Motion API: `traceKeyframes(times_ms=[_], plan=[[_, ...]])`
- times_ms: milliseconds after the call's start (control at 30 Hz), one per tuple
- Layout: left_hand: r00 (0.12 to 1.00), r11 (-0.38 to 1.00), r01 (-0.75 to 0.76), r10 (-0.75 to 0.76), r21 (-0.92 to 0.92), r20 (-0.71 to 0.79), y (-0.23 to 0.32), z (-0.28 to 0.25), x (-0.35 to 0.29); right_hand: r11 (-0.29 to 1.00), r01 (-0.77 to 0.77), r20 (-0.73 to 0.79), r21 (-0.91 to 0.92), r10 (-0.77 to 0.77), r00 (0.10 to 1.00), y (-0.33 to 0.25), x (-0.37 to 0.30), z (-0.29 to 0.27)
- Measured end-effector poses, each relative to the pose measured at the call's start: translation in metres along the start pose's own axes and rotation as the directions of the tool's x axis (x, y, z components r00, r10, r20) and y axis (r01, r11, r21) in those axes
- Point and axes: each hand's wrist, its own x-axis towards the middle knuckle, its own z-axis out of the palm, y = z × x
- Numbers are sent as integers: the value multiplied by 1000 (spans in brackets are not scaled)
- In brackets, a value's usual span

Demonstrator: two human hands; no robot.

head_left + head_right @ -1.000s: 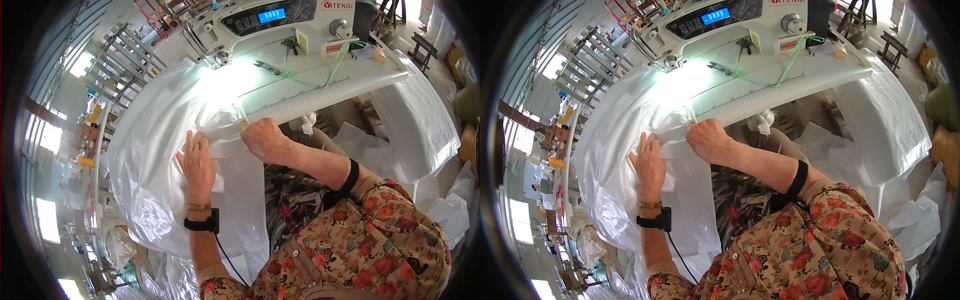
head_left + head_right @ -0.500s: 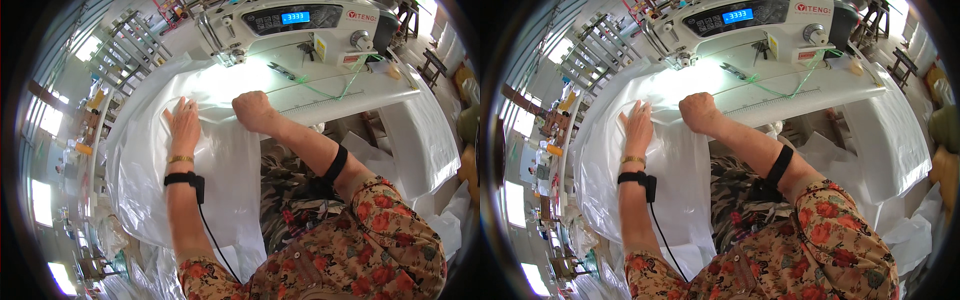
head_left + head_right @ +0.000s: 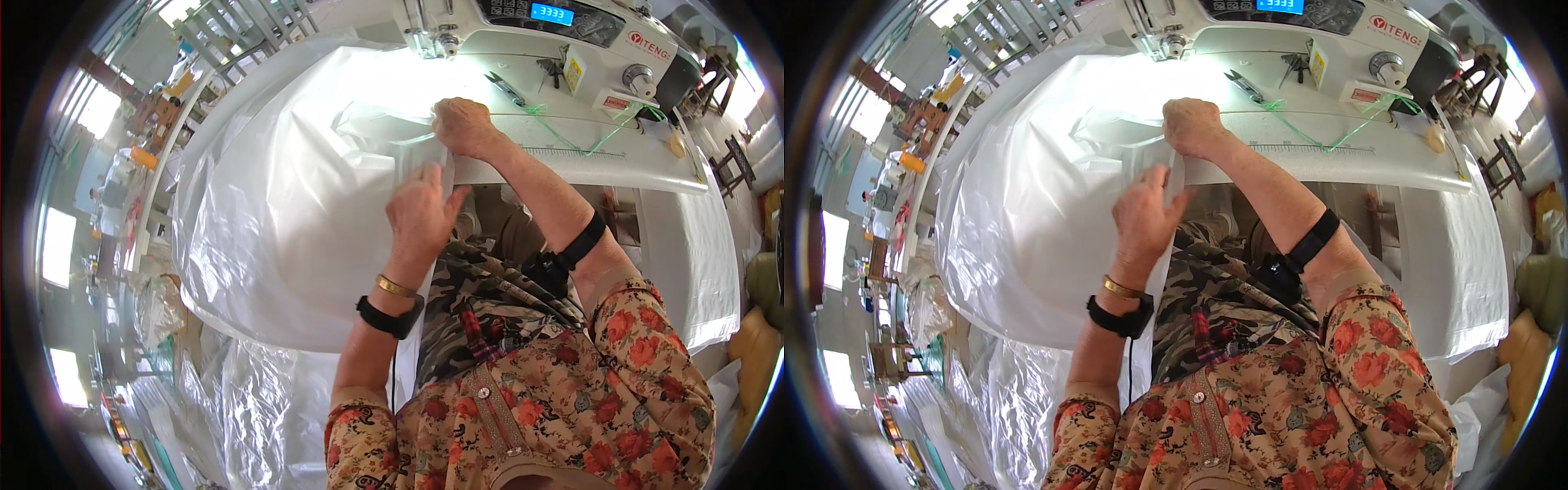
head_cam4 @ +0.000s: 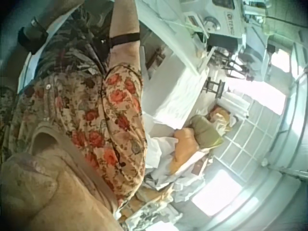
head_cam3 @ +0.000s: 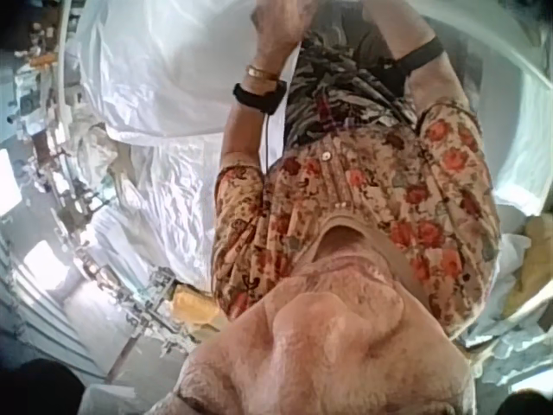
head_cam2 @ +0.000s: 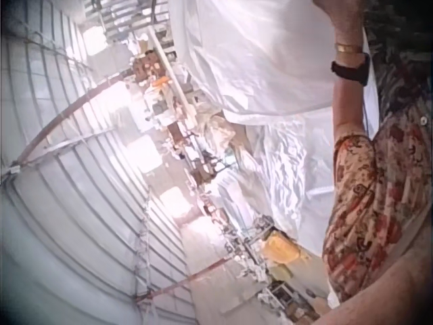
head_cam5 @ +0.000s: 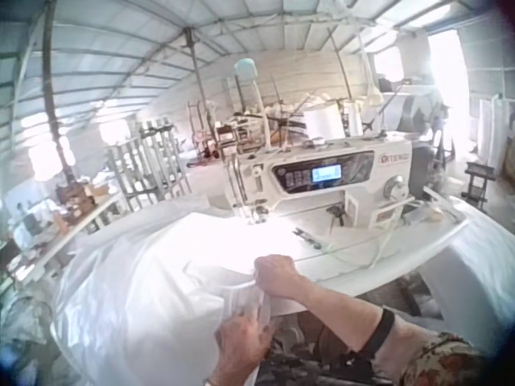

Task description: Sewing together large sheets of white plastic material using an industrial sewing machine.

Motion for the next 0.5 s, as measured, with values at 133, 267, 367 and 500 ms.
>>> traceKeyframes(times_ms=[133, 267, 367, 500], plan=[[996, 996, 68, -71, -48, -52, 2, 23, -31, 999, -12, -26, 46, 14, 1000, -3, 0, 7], [993, 931, 77, -102, -356, -51, 18, 10, -30, 998, 8, -49, 57, -5, 999, 7, -1, 4], [996, 886, 3, -41, -465, -73, 26, 3, -26, 1000, 2, -11, 26, -2, 1000, -2, -5, -2], [1000, 890, 20, -20, -456, 5, 26, 13, -40, 997, -47, 73, -62, 51, 996, -6, -11, -3]])
